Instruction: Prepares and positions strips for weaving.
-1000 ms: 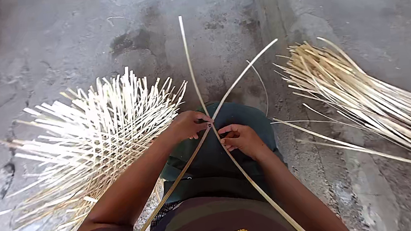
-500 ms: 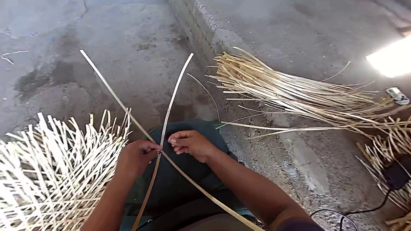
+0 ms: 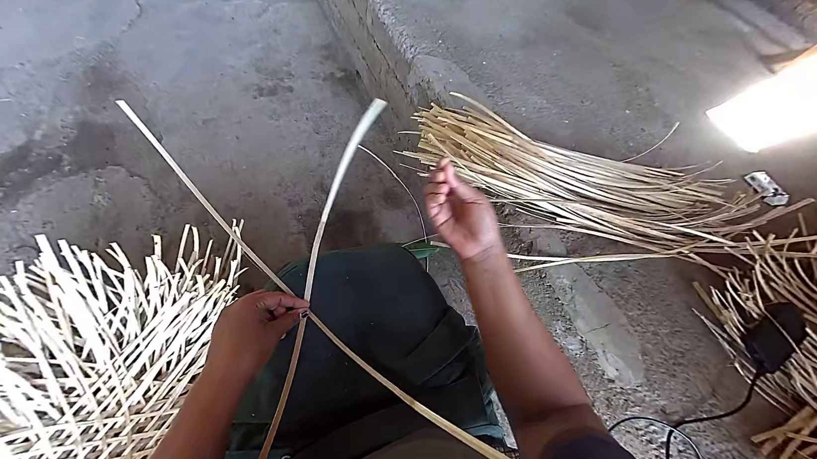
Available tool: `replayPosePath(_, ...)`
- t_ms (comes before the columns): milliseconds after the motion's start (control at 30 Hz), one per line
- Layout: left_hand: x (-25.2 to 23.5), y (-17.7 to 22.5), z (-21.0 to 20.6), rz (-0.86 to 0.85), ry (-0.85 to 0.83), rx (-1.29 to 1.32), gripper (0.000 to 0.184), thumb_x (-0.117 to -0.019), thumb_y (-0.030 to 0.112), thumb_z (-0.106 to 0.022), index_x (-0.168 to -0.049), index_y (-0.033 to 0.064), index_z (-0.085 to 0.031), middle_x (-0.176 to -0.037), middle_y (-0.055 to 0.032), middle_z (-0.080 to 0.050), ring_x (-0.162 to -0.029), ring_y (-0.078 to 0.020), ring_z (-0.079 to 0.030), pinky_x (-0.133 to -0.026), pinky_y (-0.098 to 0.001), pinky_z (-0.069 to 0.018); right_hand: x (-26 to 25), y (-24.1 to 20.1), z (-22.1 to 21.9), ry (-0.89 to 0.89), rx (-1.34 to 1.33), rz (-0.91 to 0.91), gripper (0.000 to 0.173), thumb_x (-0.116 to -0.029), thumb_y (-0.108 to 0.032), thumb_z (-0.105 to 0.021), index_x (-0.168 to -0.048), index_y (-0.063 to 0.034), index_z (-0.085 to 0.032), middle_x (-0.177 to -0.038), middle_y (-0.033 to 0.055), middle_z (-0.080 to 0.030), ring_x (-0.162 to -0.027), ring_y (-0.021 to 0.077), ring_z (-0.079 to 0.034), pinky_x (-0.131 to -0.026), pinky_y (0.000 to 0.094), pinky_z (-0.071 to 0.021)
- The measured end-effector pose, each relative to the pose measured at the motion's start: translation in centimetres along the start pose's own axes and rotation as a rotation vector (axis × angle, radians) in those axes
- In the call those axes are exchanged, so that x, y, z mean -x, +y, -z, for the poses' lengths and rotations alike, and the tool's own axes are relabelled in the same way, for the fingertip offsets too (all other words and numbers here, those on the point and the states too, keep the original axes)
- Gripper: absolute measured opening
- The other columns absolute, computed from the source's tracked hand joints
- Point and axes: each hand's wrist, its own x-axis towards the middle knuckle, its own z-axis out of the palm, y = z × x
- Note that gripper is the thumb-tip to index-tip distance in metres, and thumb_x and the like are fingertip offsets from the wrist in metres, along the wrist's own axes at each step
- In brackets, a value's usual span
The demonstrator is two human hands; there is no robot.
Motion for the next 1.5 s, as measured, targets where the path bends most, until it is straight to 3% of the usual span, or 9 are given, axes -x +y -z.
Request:
replayPosePath(133,-0.2,-0.5,0.0,-0.039,0.021,0.015,0.010,-0.0903,0.018,-0.079,-0.099,0.0217,-0.080,-0.095,0.0003,-0.072,-0.077,-0.0119,-0.066,-0.073,-0.0395,-0.0573,1.7,-4.4,5.9,0.306,0.863,-0.055,0.017,-0.1041,-0.016,-0.057,-0.115,-0.0066,-0.068,-0.088,-0.0010,-0.066,-0.069,0.0046,-0.060,-0.065,0.0224,-0.0528)
replayPosePath(333,0.4,-0.5,-0.9,-0.091,0.106,-0.061,0.010,-0.0912,0.019,-0.077,-0.100,0.0220,-0.080,-0.100,-0.0020,-0.072,-0.084,-0.0166,-0.067,-0.075,-0.0466,-0.0548,6.4,-10.9,12.8,0.282,1.751,-0.751,0.031,-0.1016,-0.025,-0.065,-0.116,0.0018,-0.071,-0.110,0.0226,-0.071,-0.098,0.0351,-0.070,-0.092,0.0561,-0.0545)
replayPosePath(433,1.0,0.1,-1.1,-0.122,0.151,-0.132,0.011,-0.0930,0.019,-0.074,-0.102,0.0202,-0.080,-0.099,-0.0044,-0.072,-0.082,-0.0210,-0.067,-0.073,-0.0514,-0.0538,7.9,-14.8,13.9,0.437,1.749,-0.772,0.040,-0.1040,-0.034,-0.061,-0.121,0.0015,-0.070,-0.114,0.0245,-0.070,-0.101,0.0373,-0.070,-0.095,0.0573,-0.0527)
replayPosePath(567,0.8,0.1,-1.0,-0.145,0.137,-0.142,0.011,-0.0926,0.021,-0.073,-0.101,0.0197,-0.080,-0.099,-0.0050,-0.073,-0.084,-0.0221,-0.068,-0.074,-0.0536,-0.0541,6.8,-18.2,15.4,0.646,1.855,-0.329,0.023,-0.0977,-0.026,-0.071,-0.105,-0.0047,-0.077,-0.095,0.0163,-0.075,-0.090,0.0355,-0.072,-0.088,0.0655,-0.0530)
replayPosePath(700,0.5,-0.1,-0.8,-0.143,0.114,-0.102,0.012,-0.0898,0.021,-0.075,-0.100,0.0193,-0.080,-0.100,-0.0033,-0.074,-0.084,-0.0199,-0.069,-0.075,-0.0518,-0.0556,2.1,-19.3,19.6,0.591,1.773,-0.055,0.021,-0.0925,-0.016,-0.075,-0.112,-0.0093,-0.076,-0.113,0.0141,-0.074,-0.105,0.0350,-0.070,-0.095,0.0644,-0.0524)
replayPosePath(1000,0.9,0.1,-1.7,-0.099,0.215,-0.037,0.013,-0.0847,0.012,-0.080,-0.096,0.0182,-0.080,-0.099,-0.0028,-0.072,-0.082,-0.0156,-0.068,-0.072,-0.0421,-0.0583,-4.1,-18.3,22.0,0.415,1.857,-0.228,0.018,-0.0938,-0.024,-0.076,-0.107,-0.0122,-0.078,-0.109,0.0153,-0.074,-0.109,0.0367,-0.068,-0.098,0.0666,-0.0477)
replayPosePath(1300,1.0,-0.9,-2.5,-0.115,0.268,-0.003,0.016,-0.0830,0.012,-0.081,-0.096,0.0202,-0.080,-0.098,-0.0023,-0.069,-0.074,-0.0143,-0.063,-0.065,-0.0368,-0.0537,-4.6,-19.6,22.3,0.393,1.537,-0.091,0.024,-0.0995,-0.018,-0.068,-0.114,0.0015,-0.070,-0.107,0.0164,-0.074,-0.100,0.0264,-0.071,-0.097,0.0494,-0.0538)
replayPosePath(1400,1.1,-0.2,-2.3,-0.062,0.302,0.005,0.039,-0.0793,0.011,-0.087,-0.114,0.0113,-0.069,-0.094,-0.0104,-0.067,-0.072,-0.0250,-0.063,-0.063,-0.0484,-0.0527,-4.8,-19.8,19.9,0.402,1.568,0.103,0.026,-0.1007,-0.018,-0.066,-0.118,0.0008,-0.071,-0.113,0.0184,-0.073,-0.106,0.0293,-0.070,-0.099,0.0526,-0.0531)
replayPosePath(1500,1.1,-0.1,-2.1,-0.031,0.365,0.022,0.078,-0.0737,0.018,-0.092,-0.137,-0.0040,-0.051,-0.122,-0.0272,-0.061,-0.107,-0.0427,-0.062,-0.088,-0.0606,-0.0519,-4.8,-19.4,13.7,0.301,1.572,0.507,0.031,-0.1045,-0.020,-0.056,-0.124,0.0024,-0.066,-0.113,0.0180,-0.072,-0.099,0.0258,-0.071,-0.093,0.0461,-0.0581)
